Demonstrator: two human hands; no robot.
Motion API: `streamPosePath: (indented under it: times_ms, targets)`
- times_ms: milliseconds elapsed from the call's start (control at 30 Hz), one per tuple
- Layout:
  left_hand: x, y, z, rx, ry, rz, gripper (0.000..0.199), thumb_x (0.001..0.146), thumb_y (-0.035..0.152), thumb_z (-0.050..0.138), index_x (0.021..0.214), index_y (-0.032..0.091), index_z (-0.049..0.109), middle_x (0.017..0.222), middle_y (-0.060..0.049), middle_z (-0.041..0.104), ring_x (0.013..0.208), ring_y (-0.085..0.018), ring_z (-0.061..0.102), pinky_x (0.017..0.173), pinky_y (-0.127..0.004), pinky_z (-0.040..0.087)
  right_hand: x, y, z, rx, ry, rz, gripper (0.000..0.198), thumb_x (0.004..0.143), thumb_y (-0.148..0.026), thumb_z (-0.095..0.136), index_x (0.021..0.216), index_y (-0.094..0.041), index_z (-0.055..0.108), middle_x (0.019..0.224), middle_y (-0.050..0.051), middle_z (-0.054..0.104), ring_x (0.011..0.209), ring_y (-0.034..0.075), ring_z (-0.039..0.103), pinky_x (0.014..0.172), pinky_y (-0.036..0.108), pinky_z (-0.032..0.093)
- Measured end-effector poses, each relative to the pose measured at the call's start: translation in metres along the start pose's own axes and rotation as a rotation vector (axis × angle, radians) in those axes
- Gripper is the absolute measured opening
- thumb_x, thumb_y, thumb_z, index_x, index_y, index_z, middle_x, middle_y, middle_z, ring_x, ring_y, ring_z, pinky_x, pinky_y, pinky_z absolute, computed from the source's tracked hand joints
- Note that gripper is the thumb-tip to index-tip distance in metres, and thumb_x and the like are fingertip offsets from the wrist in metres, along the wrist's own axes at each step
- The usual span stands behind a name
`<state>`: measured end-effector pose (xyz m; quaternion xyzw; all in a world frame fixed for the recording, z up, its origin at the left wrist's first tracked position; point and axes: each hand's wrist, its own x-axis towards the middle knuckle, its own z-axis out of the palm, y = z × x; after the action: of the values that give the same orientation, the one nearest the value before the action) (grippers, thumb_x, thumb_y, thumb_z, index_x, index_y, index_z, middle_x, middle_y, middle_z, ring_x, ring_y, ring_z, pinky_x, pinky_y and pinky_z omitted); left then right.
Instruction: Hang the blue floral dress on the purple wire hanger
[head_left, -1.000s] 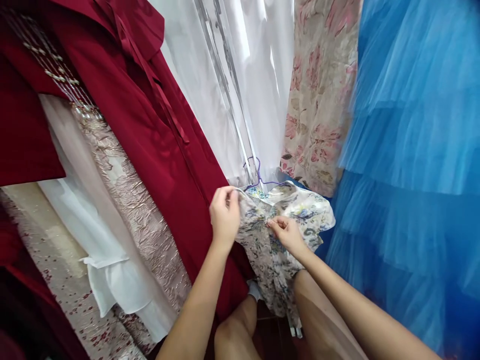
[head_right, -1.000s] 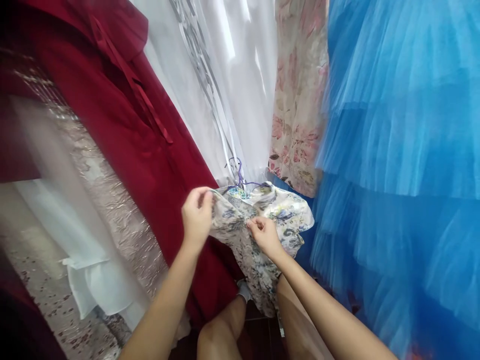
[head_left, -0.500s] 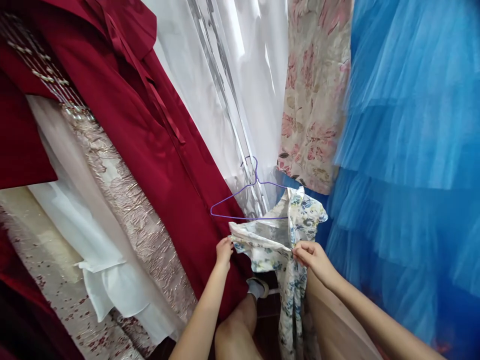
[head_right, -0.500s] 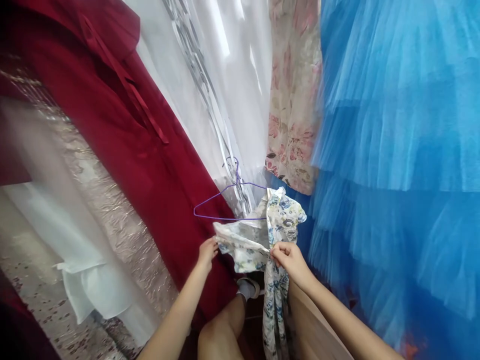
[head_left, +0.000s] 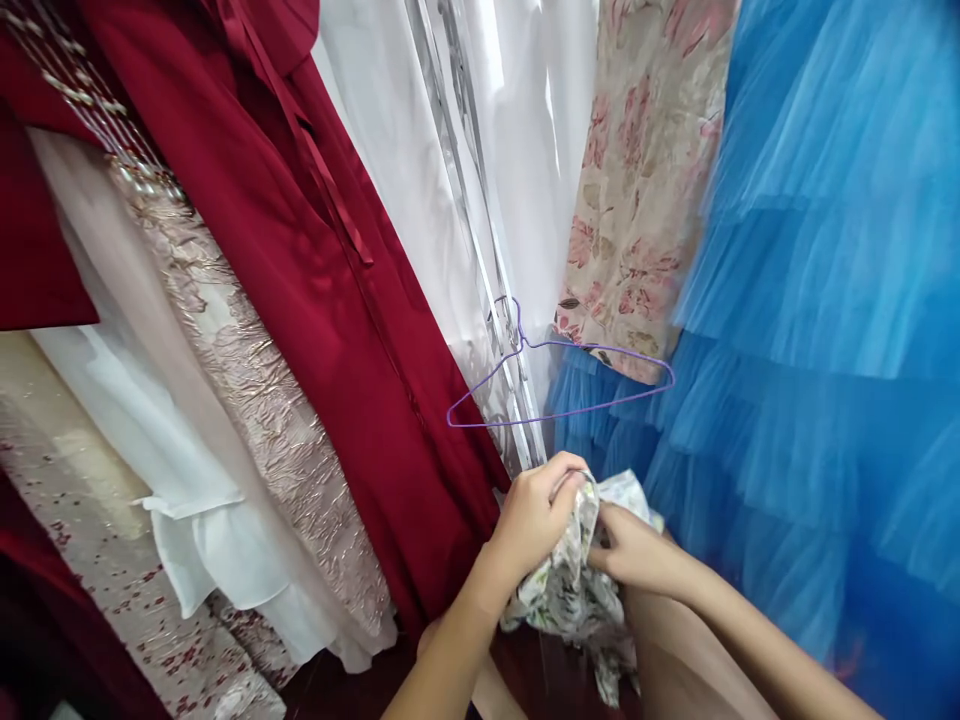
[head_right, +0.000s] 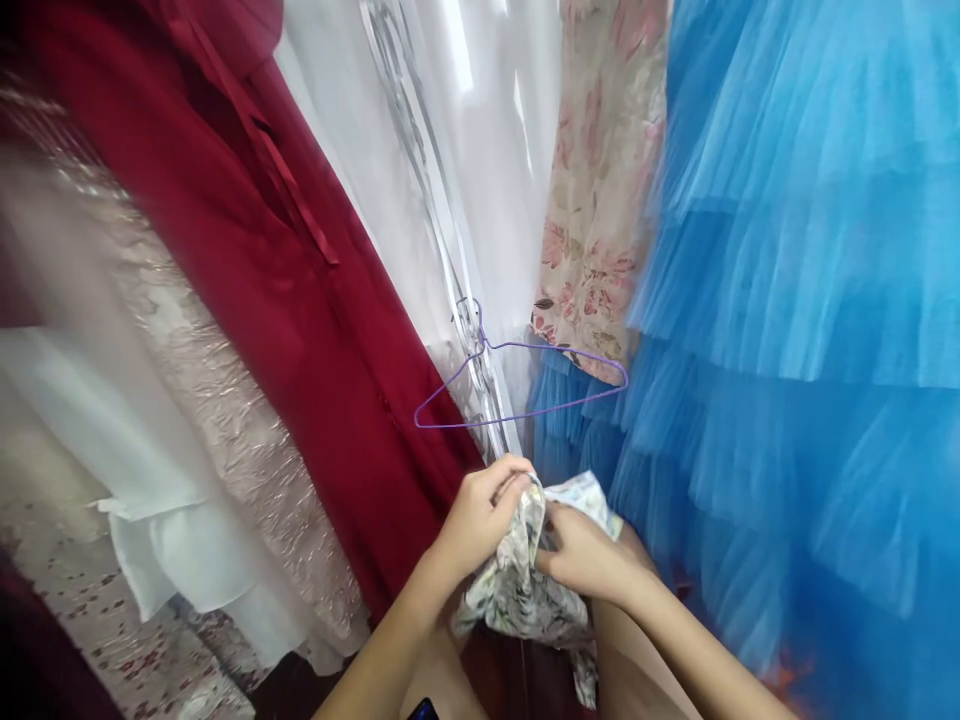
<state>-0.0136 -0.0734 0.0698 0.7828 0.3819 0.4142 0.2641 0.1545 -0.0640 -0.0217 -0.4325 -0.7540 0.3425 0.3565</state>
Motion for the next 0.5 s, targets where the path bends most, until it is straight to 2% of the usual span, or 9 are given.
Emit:
streamPosePath:
  times_ms: [67, 133, 233, 333, 400, 500]
  targets:
    - [0.001, 0.007, 0.007, 0.045, -0.013, 0.016, 0.020, 0.097, 0.027, 0.044, 0.098, 0.023, 0.064, 0.090, -0.001, 0.065, 0.084, -0.017, 0.060, 0.078, -0.026, 0.042, -0.009, -0.016, 0.001, 0.067, -0.063, 0.034, 0.008, 0.072, -0.020, 0.061, 0.079, -0.019, 0.064, 0.073, 0.002, 0.066, 0.068, 0.018, 0.055, 0.063, 0.029, 0.041]
    - [0.002, 0.003, 0.012, 0.026, -0.004, -0.026, 0.020, 0.097, 0.030, 0.045, 0.098, 0.023, 0.064, 0.087, -0.001, 0.065, 0.082, -0.017, 0.060, 0.076, -0.026, 0.042, -0.016, -0.027, -0.001, 0.173, -0.094, 0.138, 0.002, 0.070, -0.019, 0.063, 0.072, -0.019, 0.064, 0.067, 0.000, 0.063, 0.063, 0.017, 0.052, 0.059, 0.028, 0.039]
    - [0.001, -0.012, 0.014, -0.179, -0.063, -0.159, 0.022, 0.096, 0.039, 0.049, 0.106, 0.022, 0.060, 0.078, 0.001, 0.059, 0.070, -0.014, 0.055, 0.065, -0.024, 0.041, -0.018, -0.038, -0.009, 0.538, -0.181, 0.234, 0.010, 0.072, -0.024, 0.066, 0.078, -0.017, 0.065, 0.074, 0.001, 0.066, 0.072, 0.019, 0.057, 0.065, 0.028, 0.043]
    - [-0.014, -0.033, 0.016, -0.492, -0.290, -0.265, 0.036, 0.093, 0.048, 0.054, 0.116, 0.021, 0.055, 0.087, 0.000, 0.059, 0.077, -0.014, 0.056, 0.072, -0.024, 0.043, -0.011, -0.041, -0.026, 0.817, -0.198, 0.256, 0.019, 0.074, -0.031, 0.068, 0.084, -0.015, 0.066, 0.079, 0.003, 0.068, 0.078, 0.020, 0.062, 0.076, 0.031, 0.047]
    - [-0.032, -0.046, 0.020, -0.665, -0.466, -0.333, 0.045, 0.086, 0.053, 0.063, 0.116, 0.019, 0.057, 0.094, -0.003, 0.060, 0.086, -0.016, 0.058, 0.082, -0.029, 0.045, -0.003, -0.040, -0.043, 0.897, -0.108, 0.328, 0.021, 0.071, -0.032, 0.071, 0.083, -0.016, 0.065, 0.076, 0.003, 0.068, 0.072, 0.020, 0.063, 0.072, 0.031, 0.049]
    - [-0.062, -0.055, 0.031, -0.786, -0.672, -0.459, 0.056, 0.075, 0.050, 0.076, 0.116, 0.017, 0.057, 0.088, -0.005, 0.062, 0.078, -0.018, 0.063, 0.079, -0.034, 0.048, 0.006, -0.038, -0.064, 0.957, 0.075, 0.448, 0.025, 0.066, -0.033, 0.077, 0.080, -0.018, 0.061, 0.067, 0.001, 0.066, 0.063, 0.019, 0.062, 0.061, 0.029, 0.049]
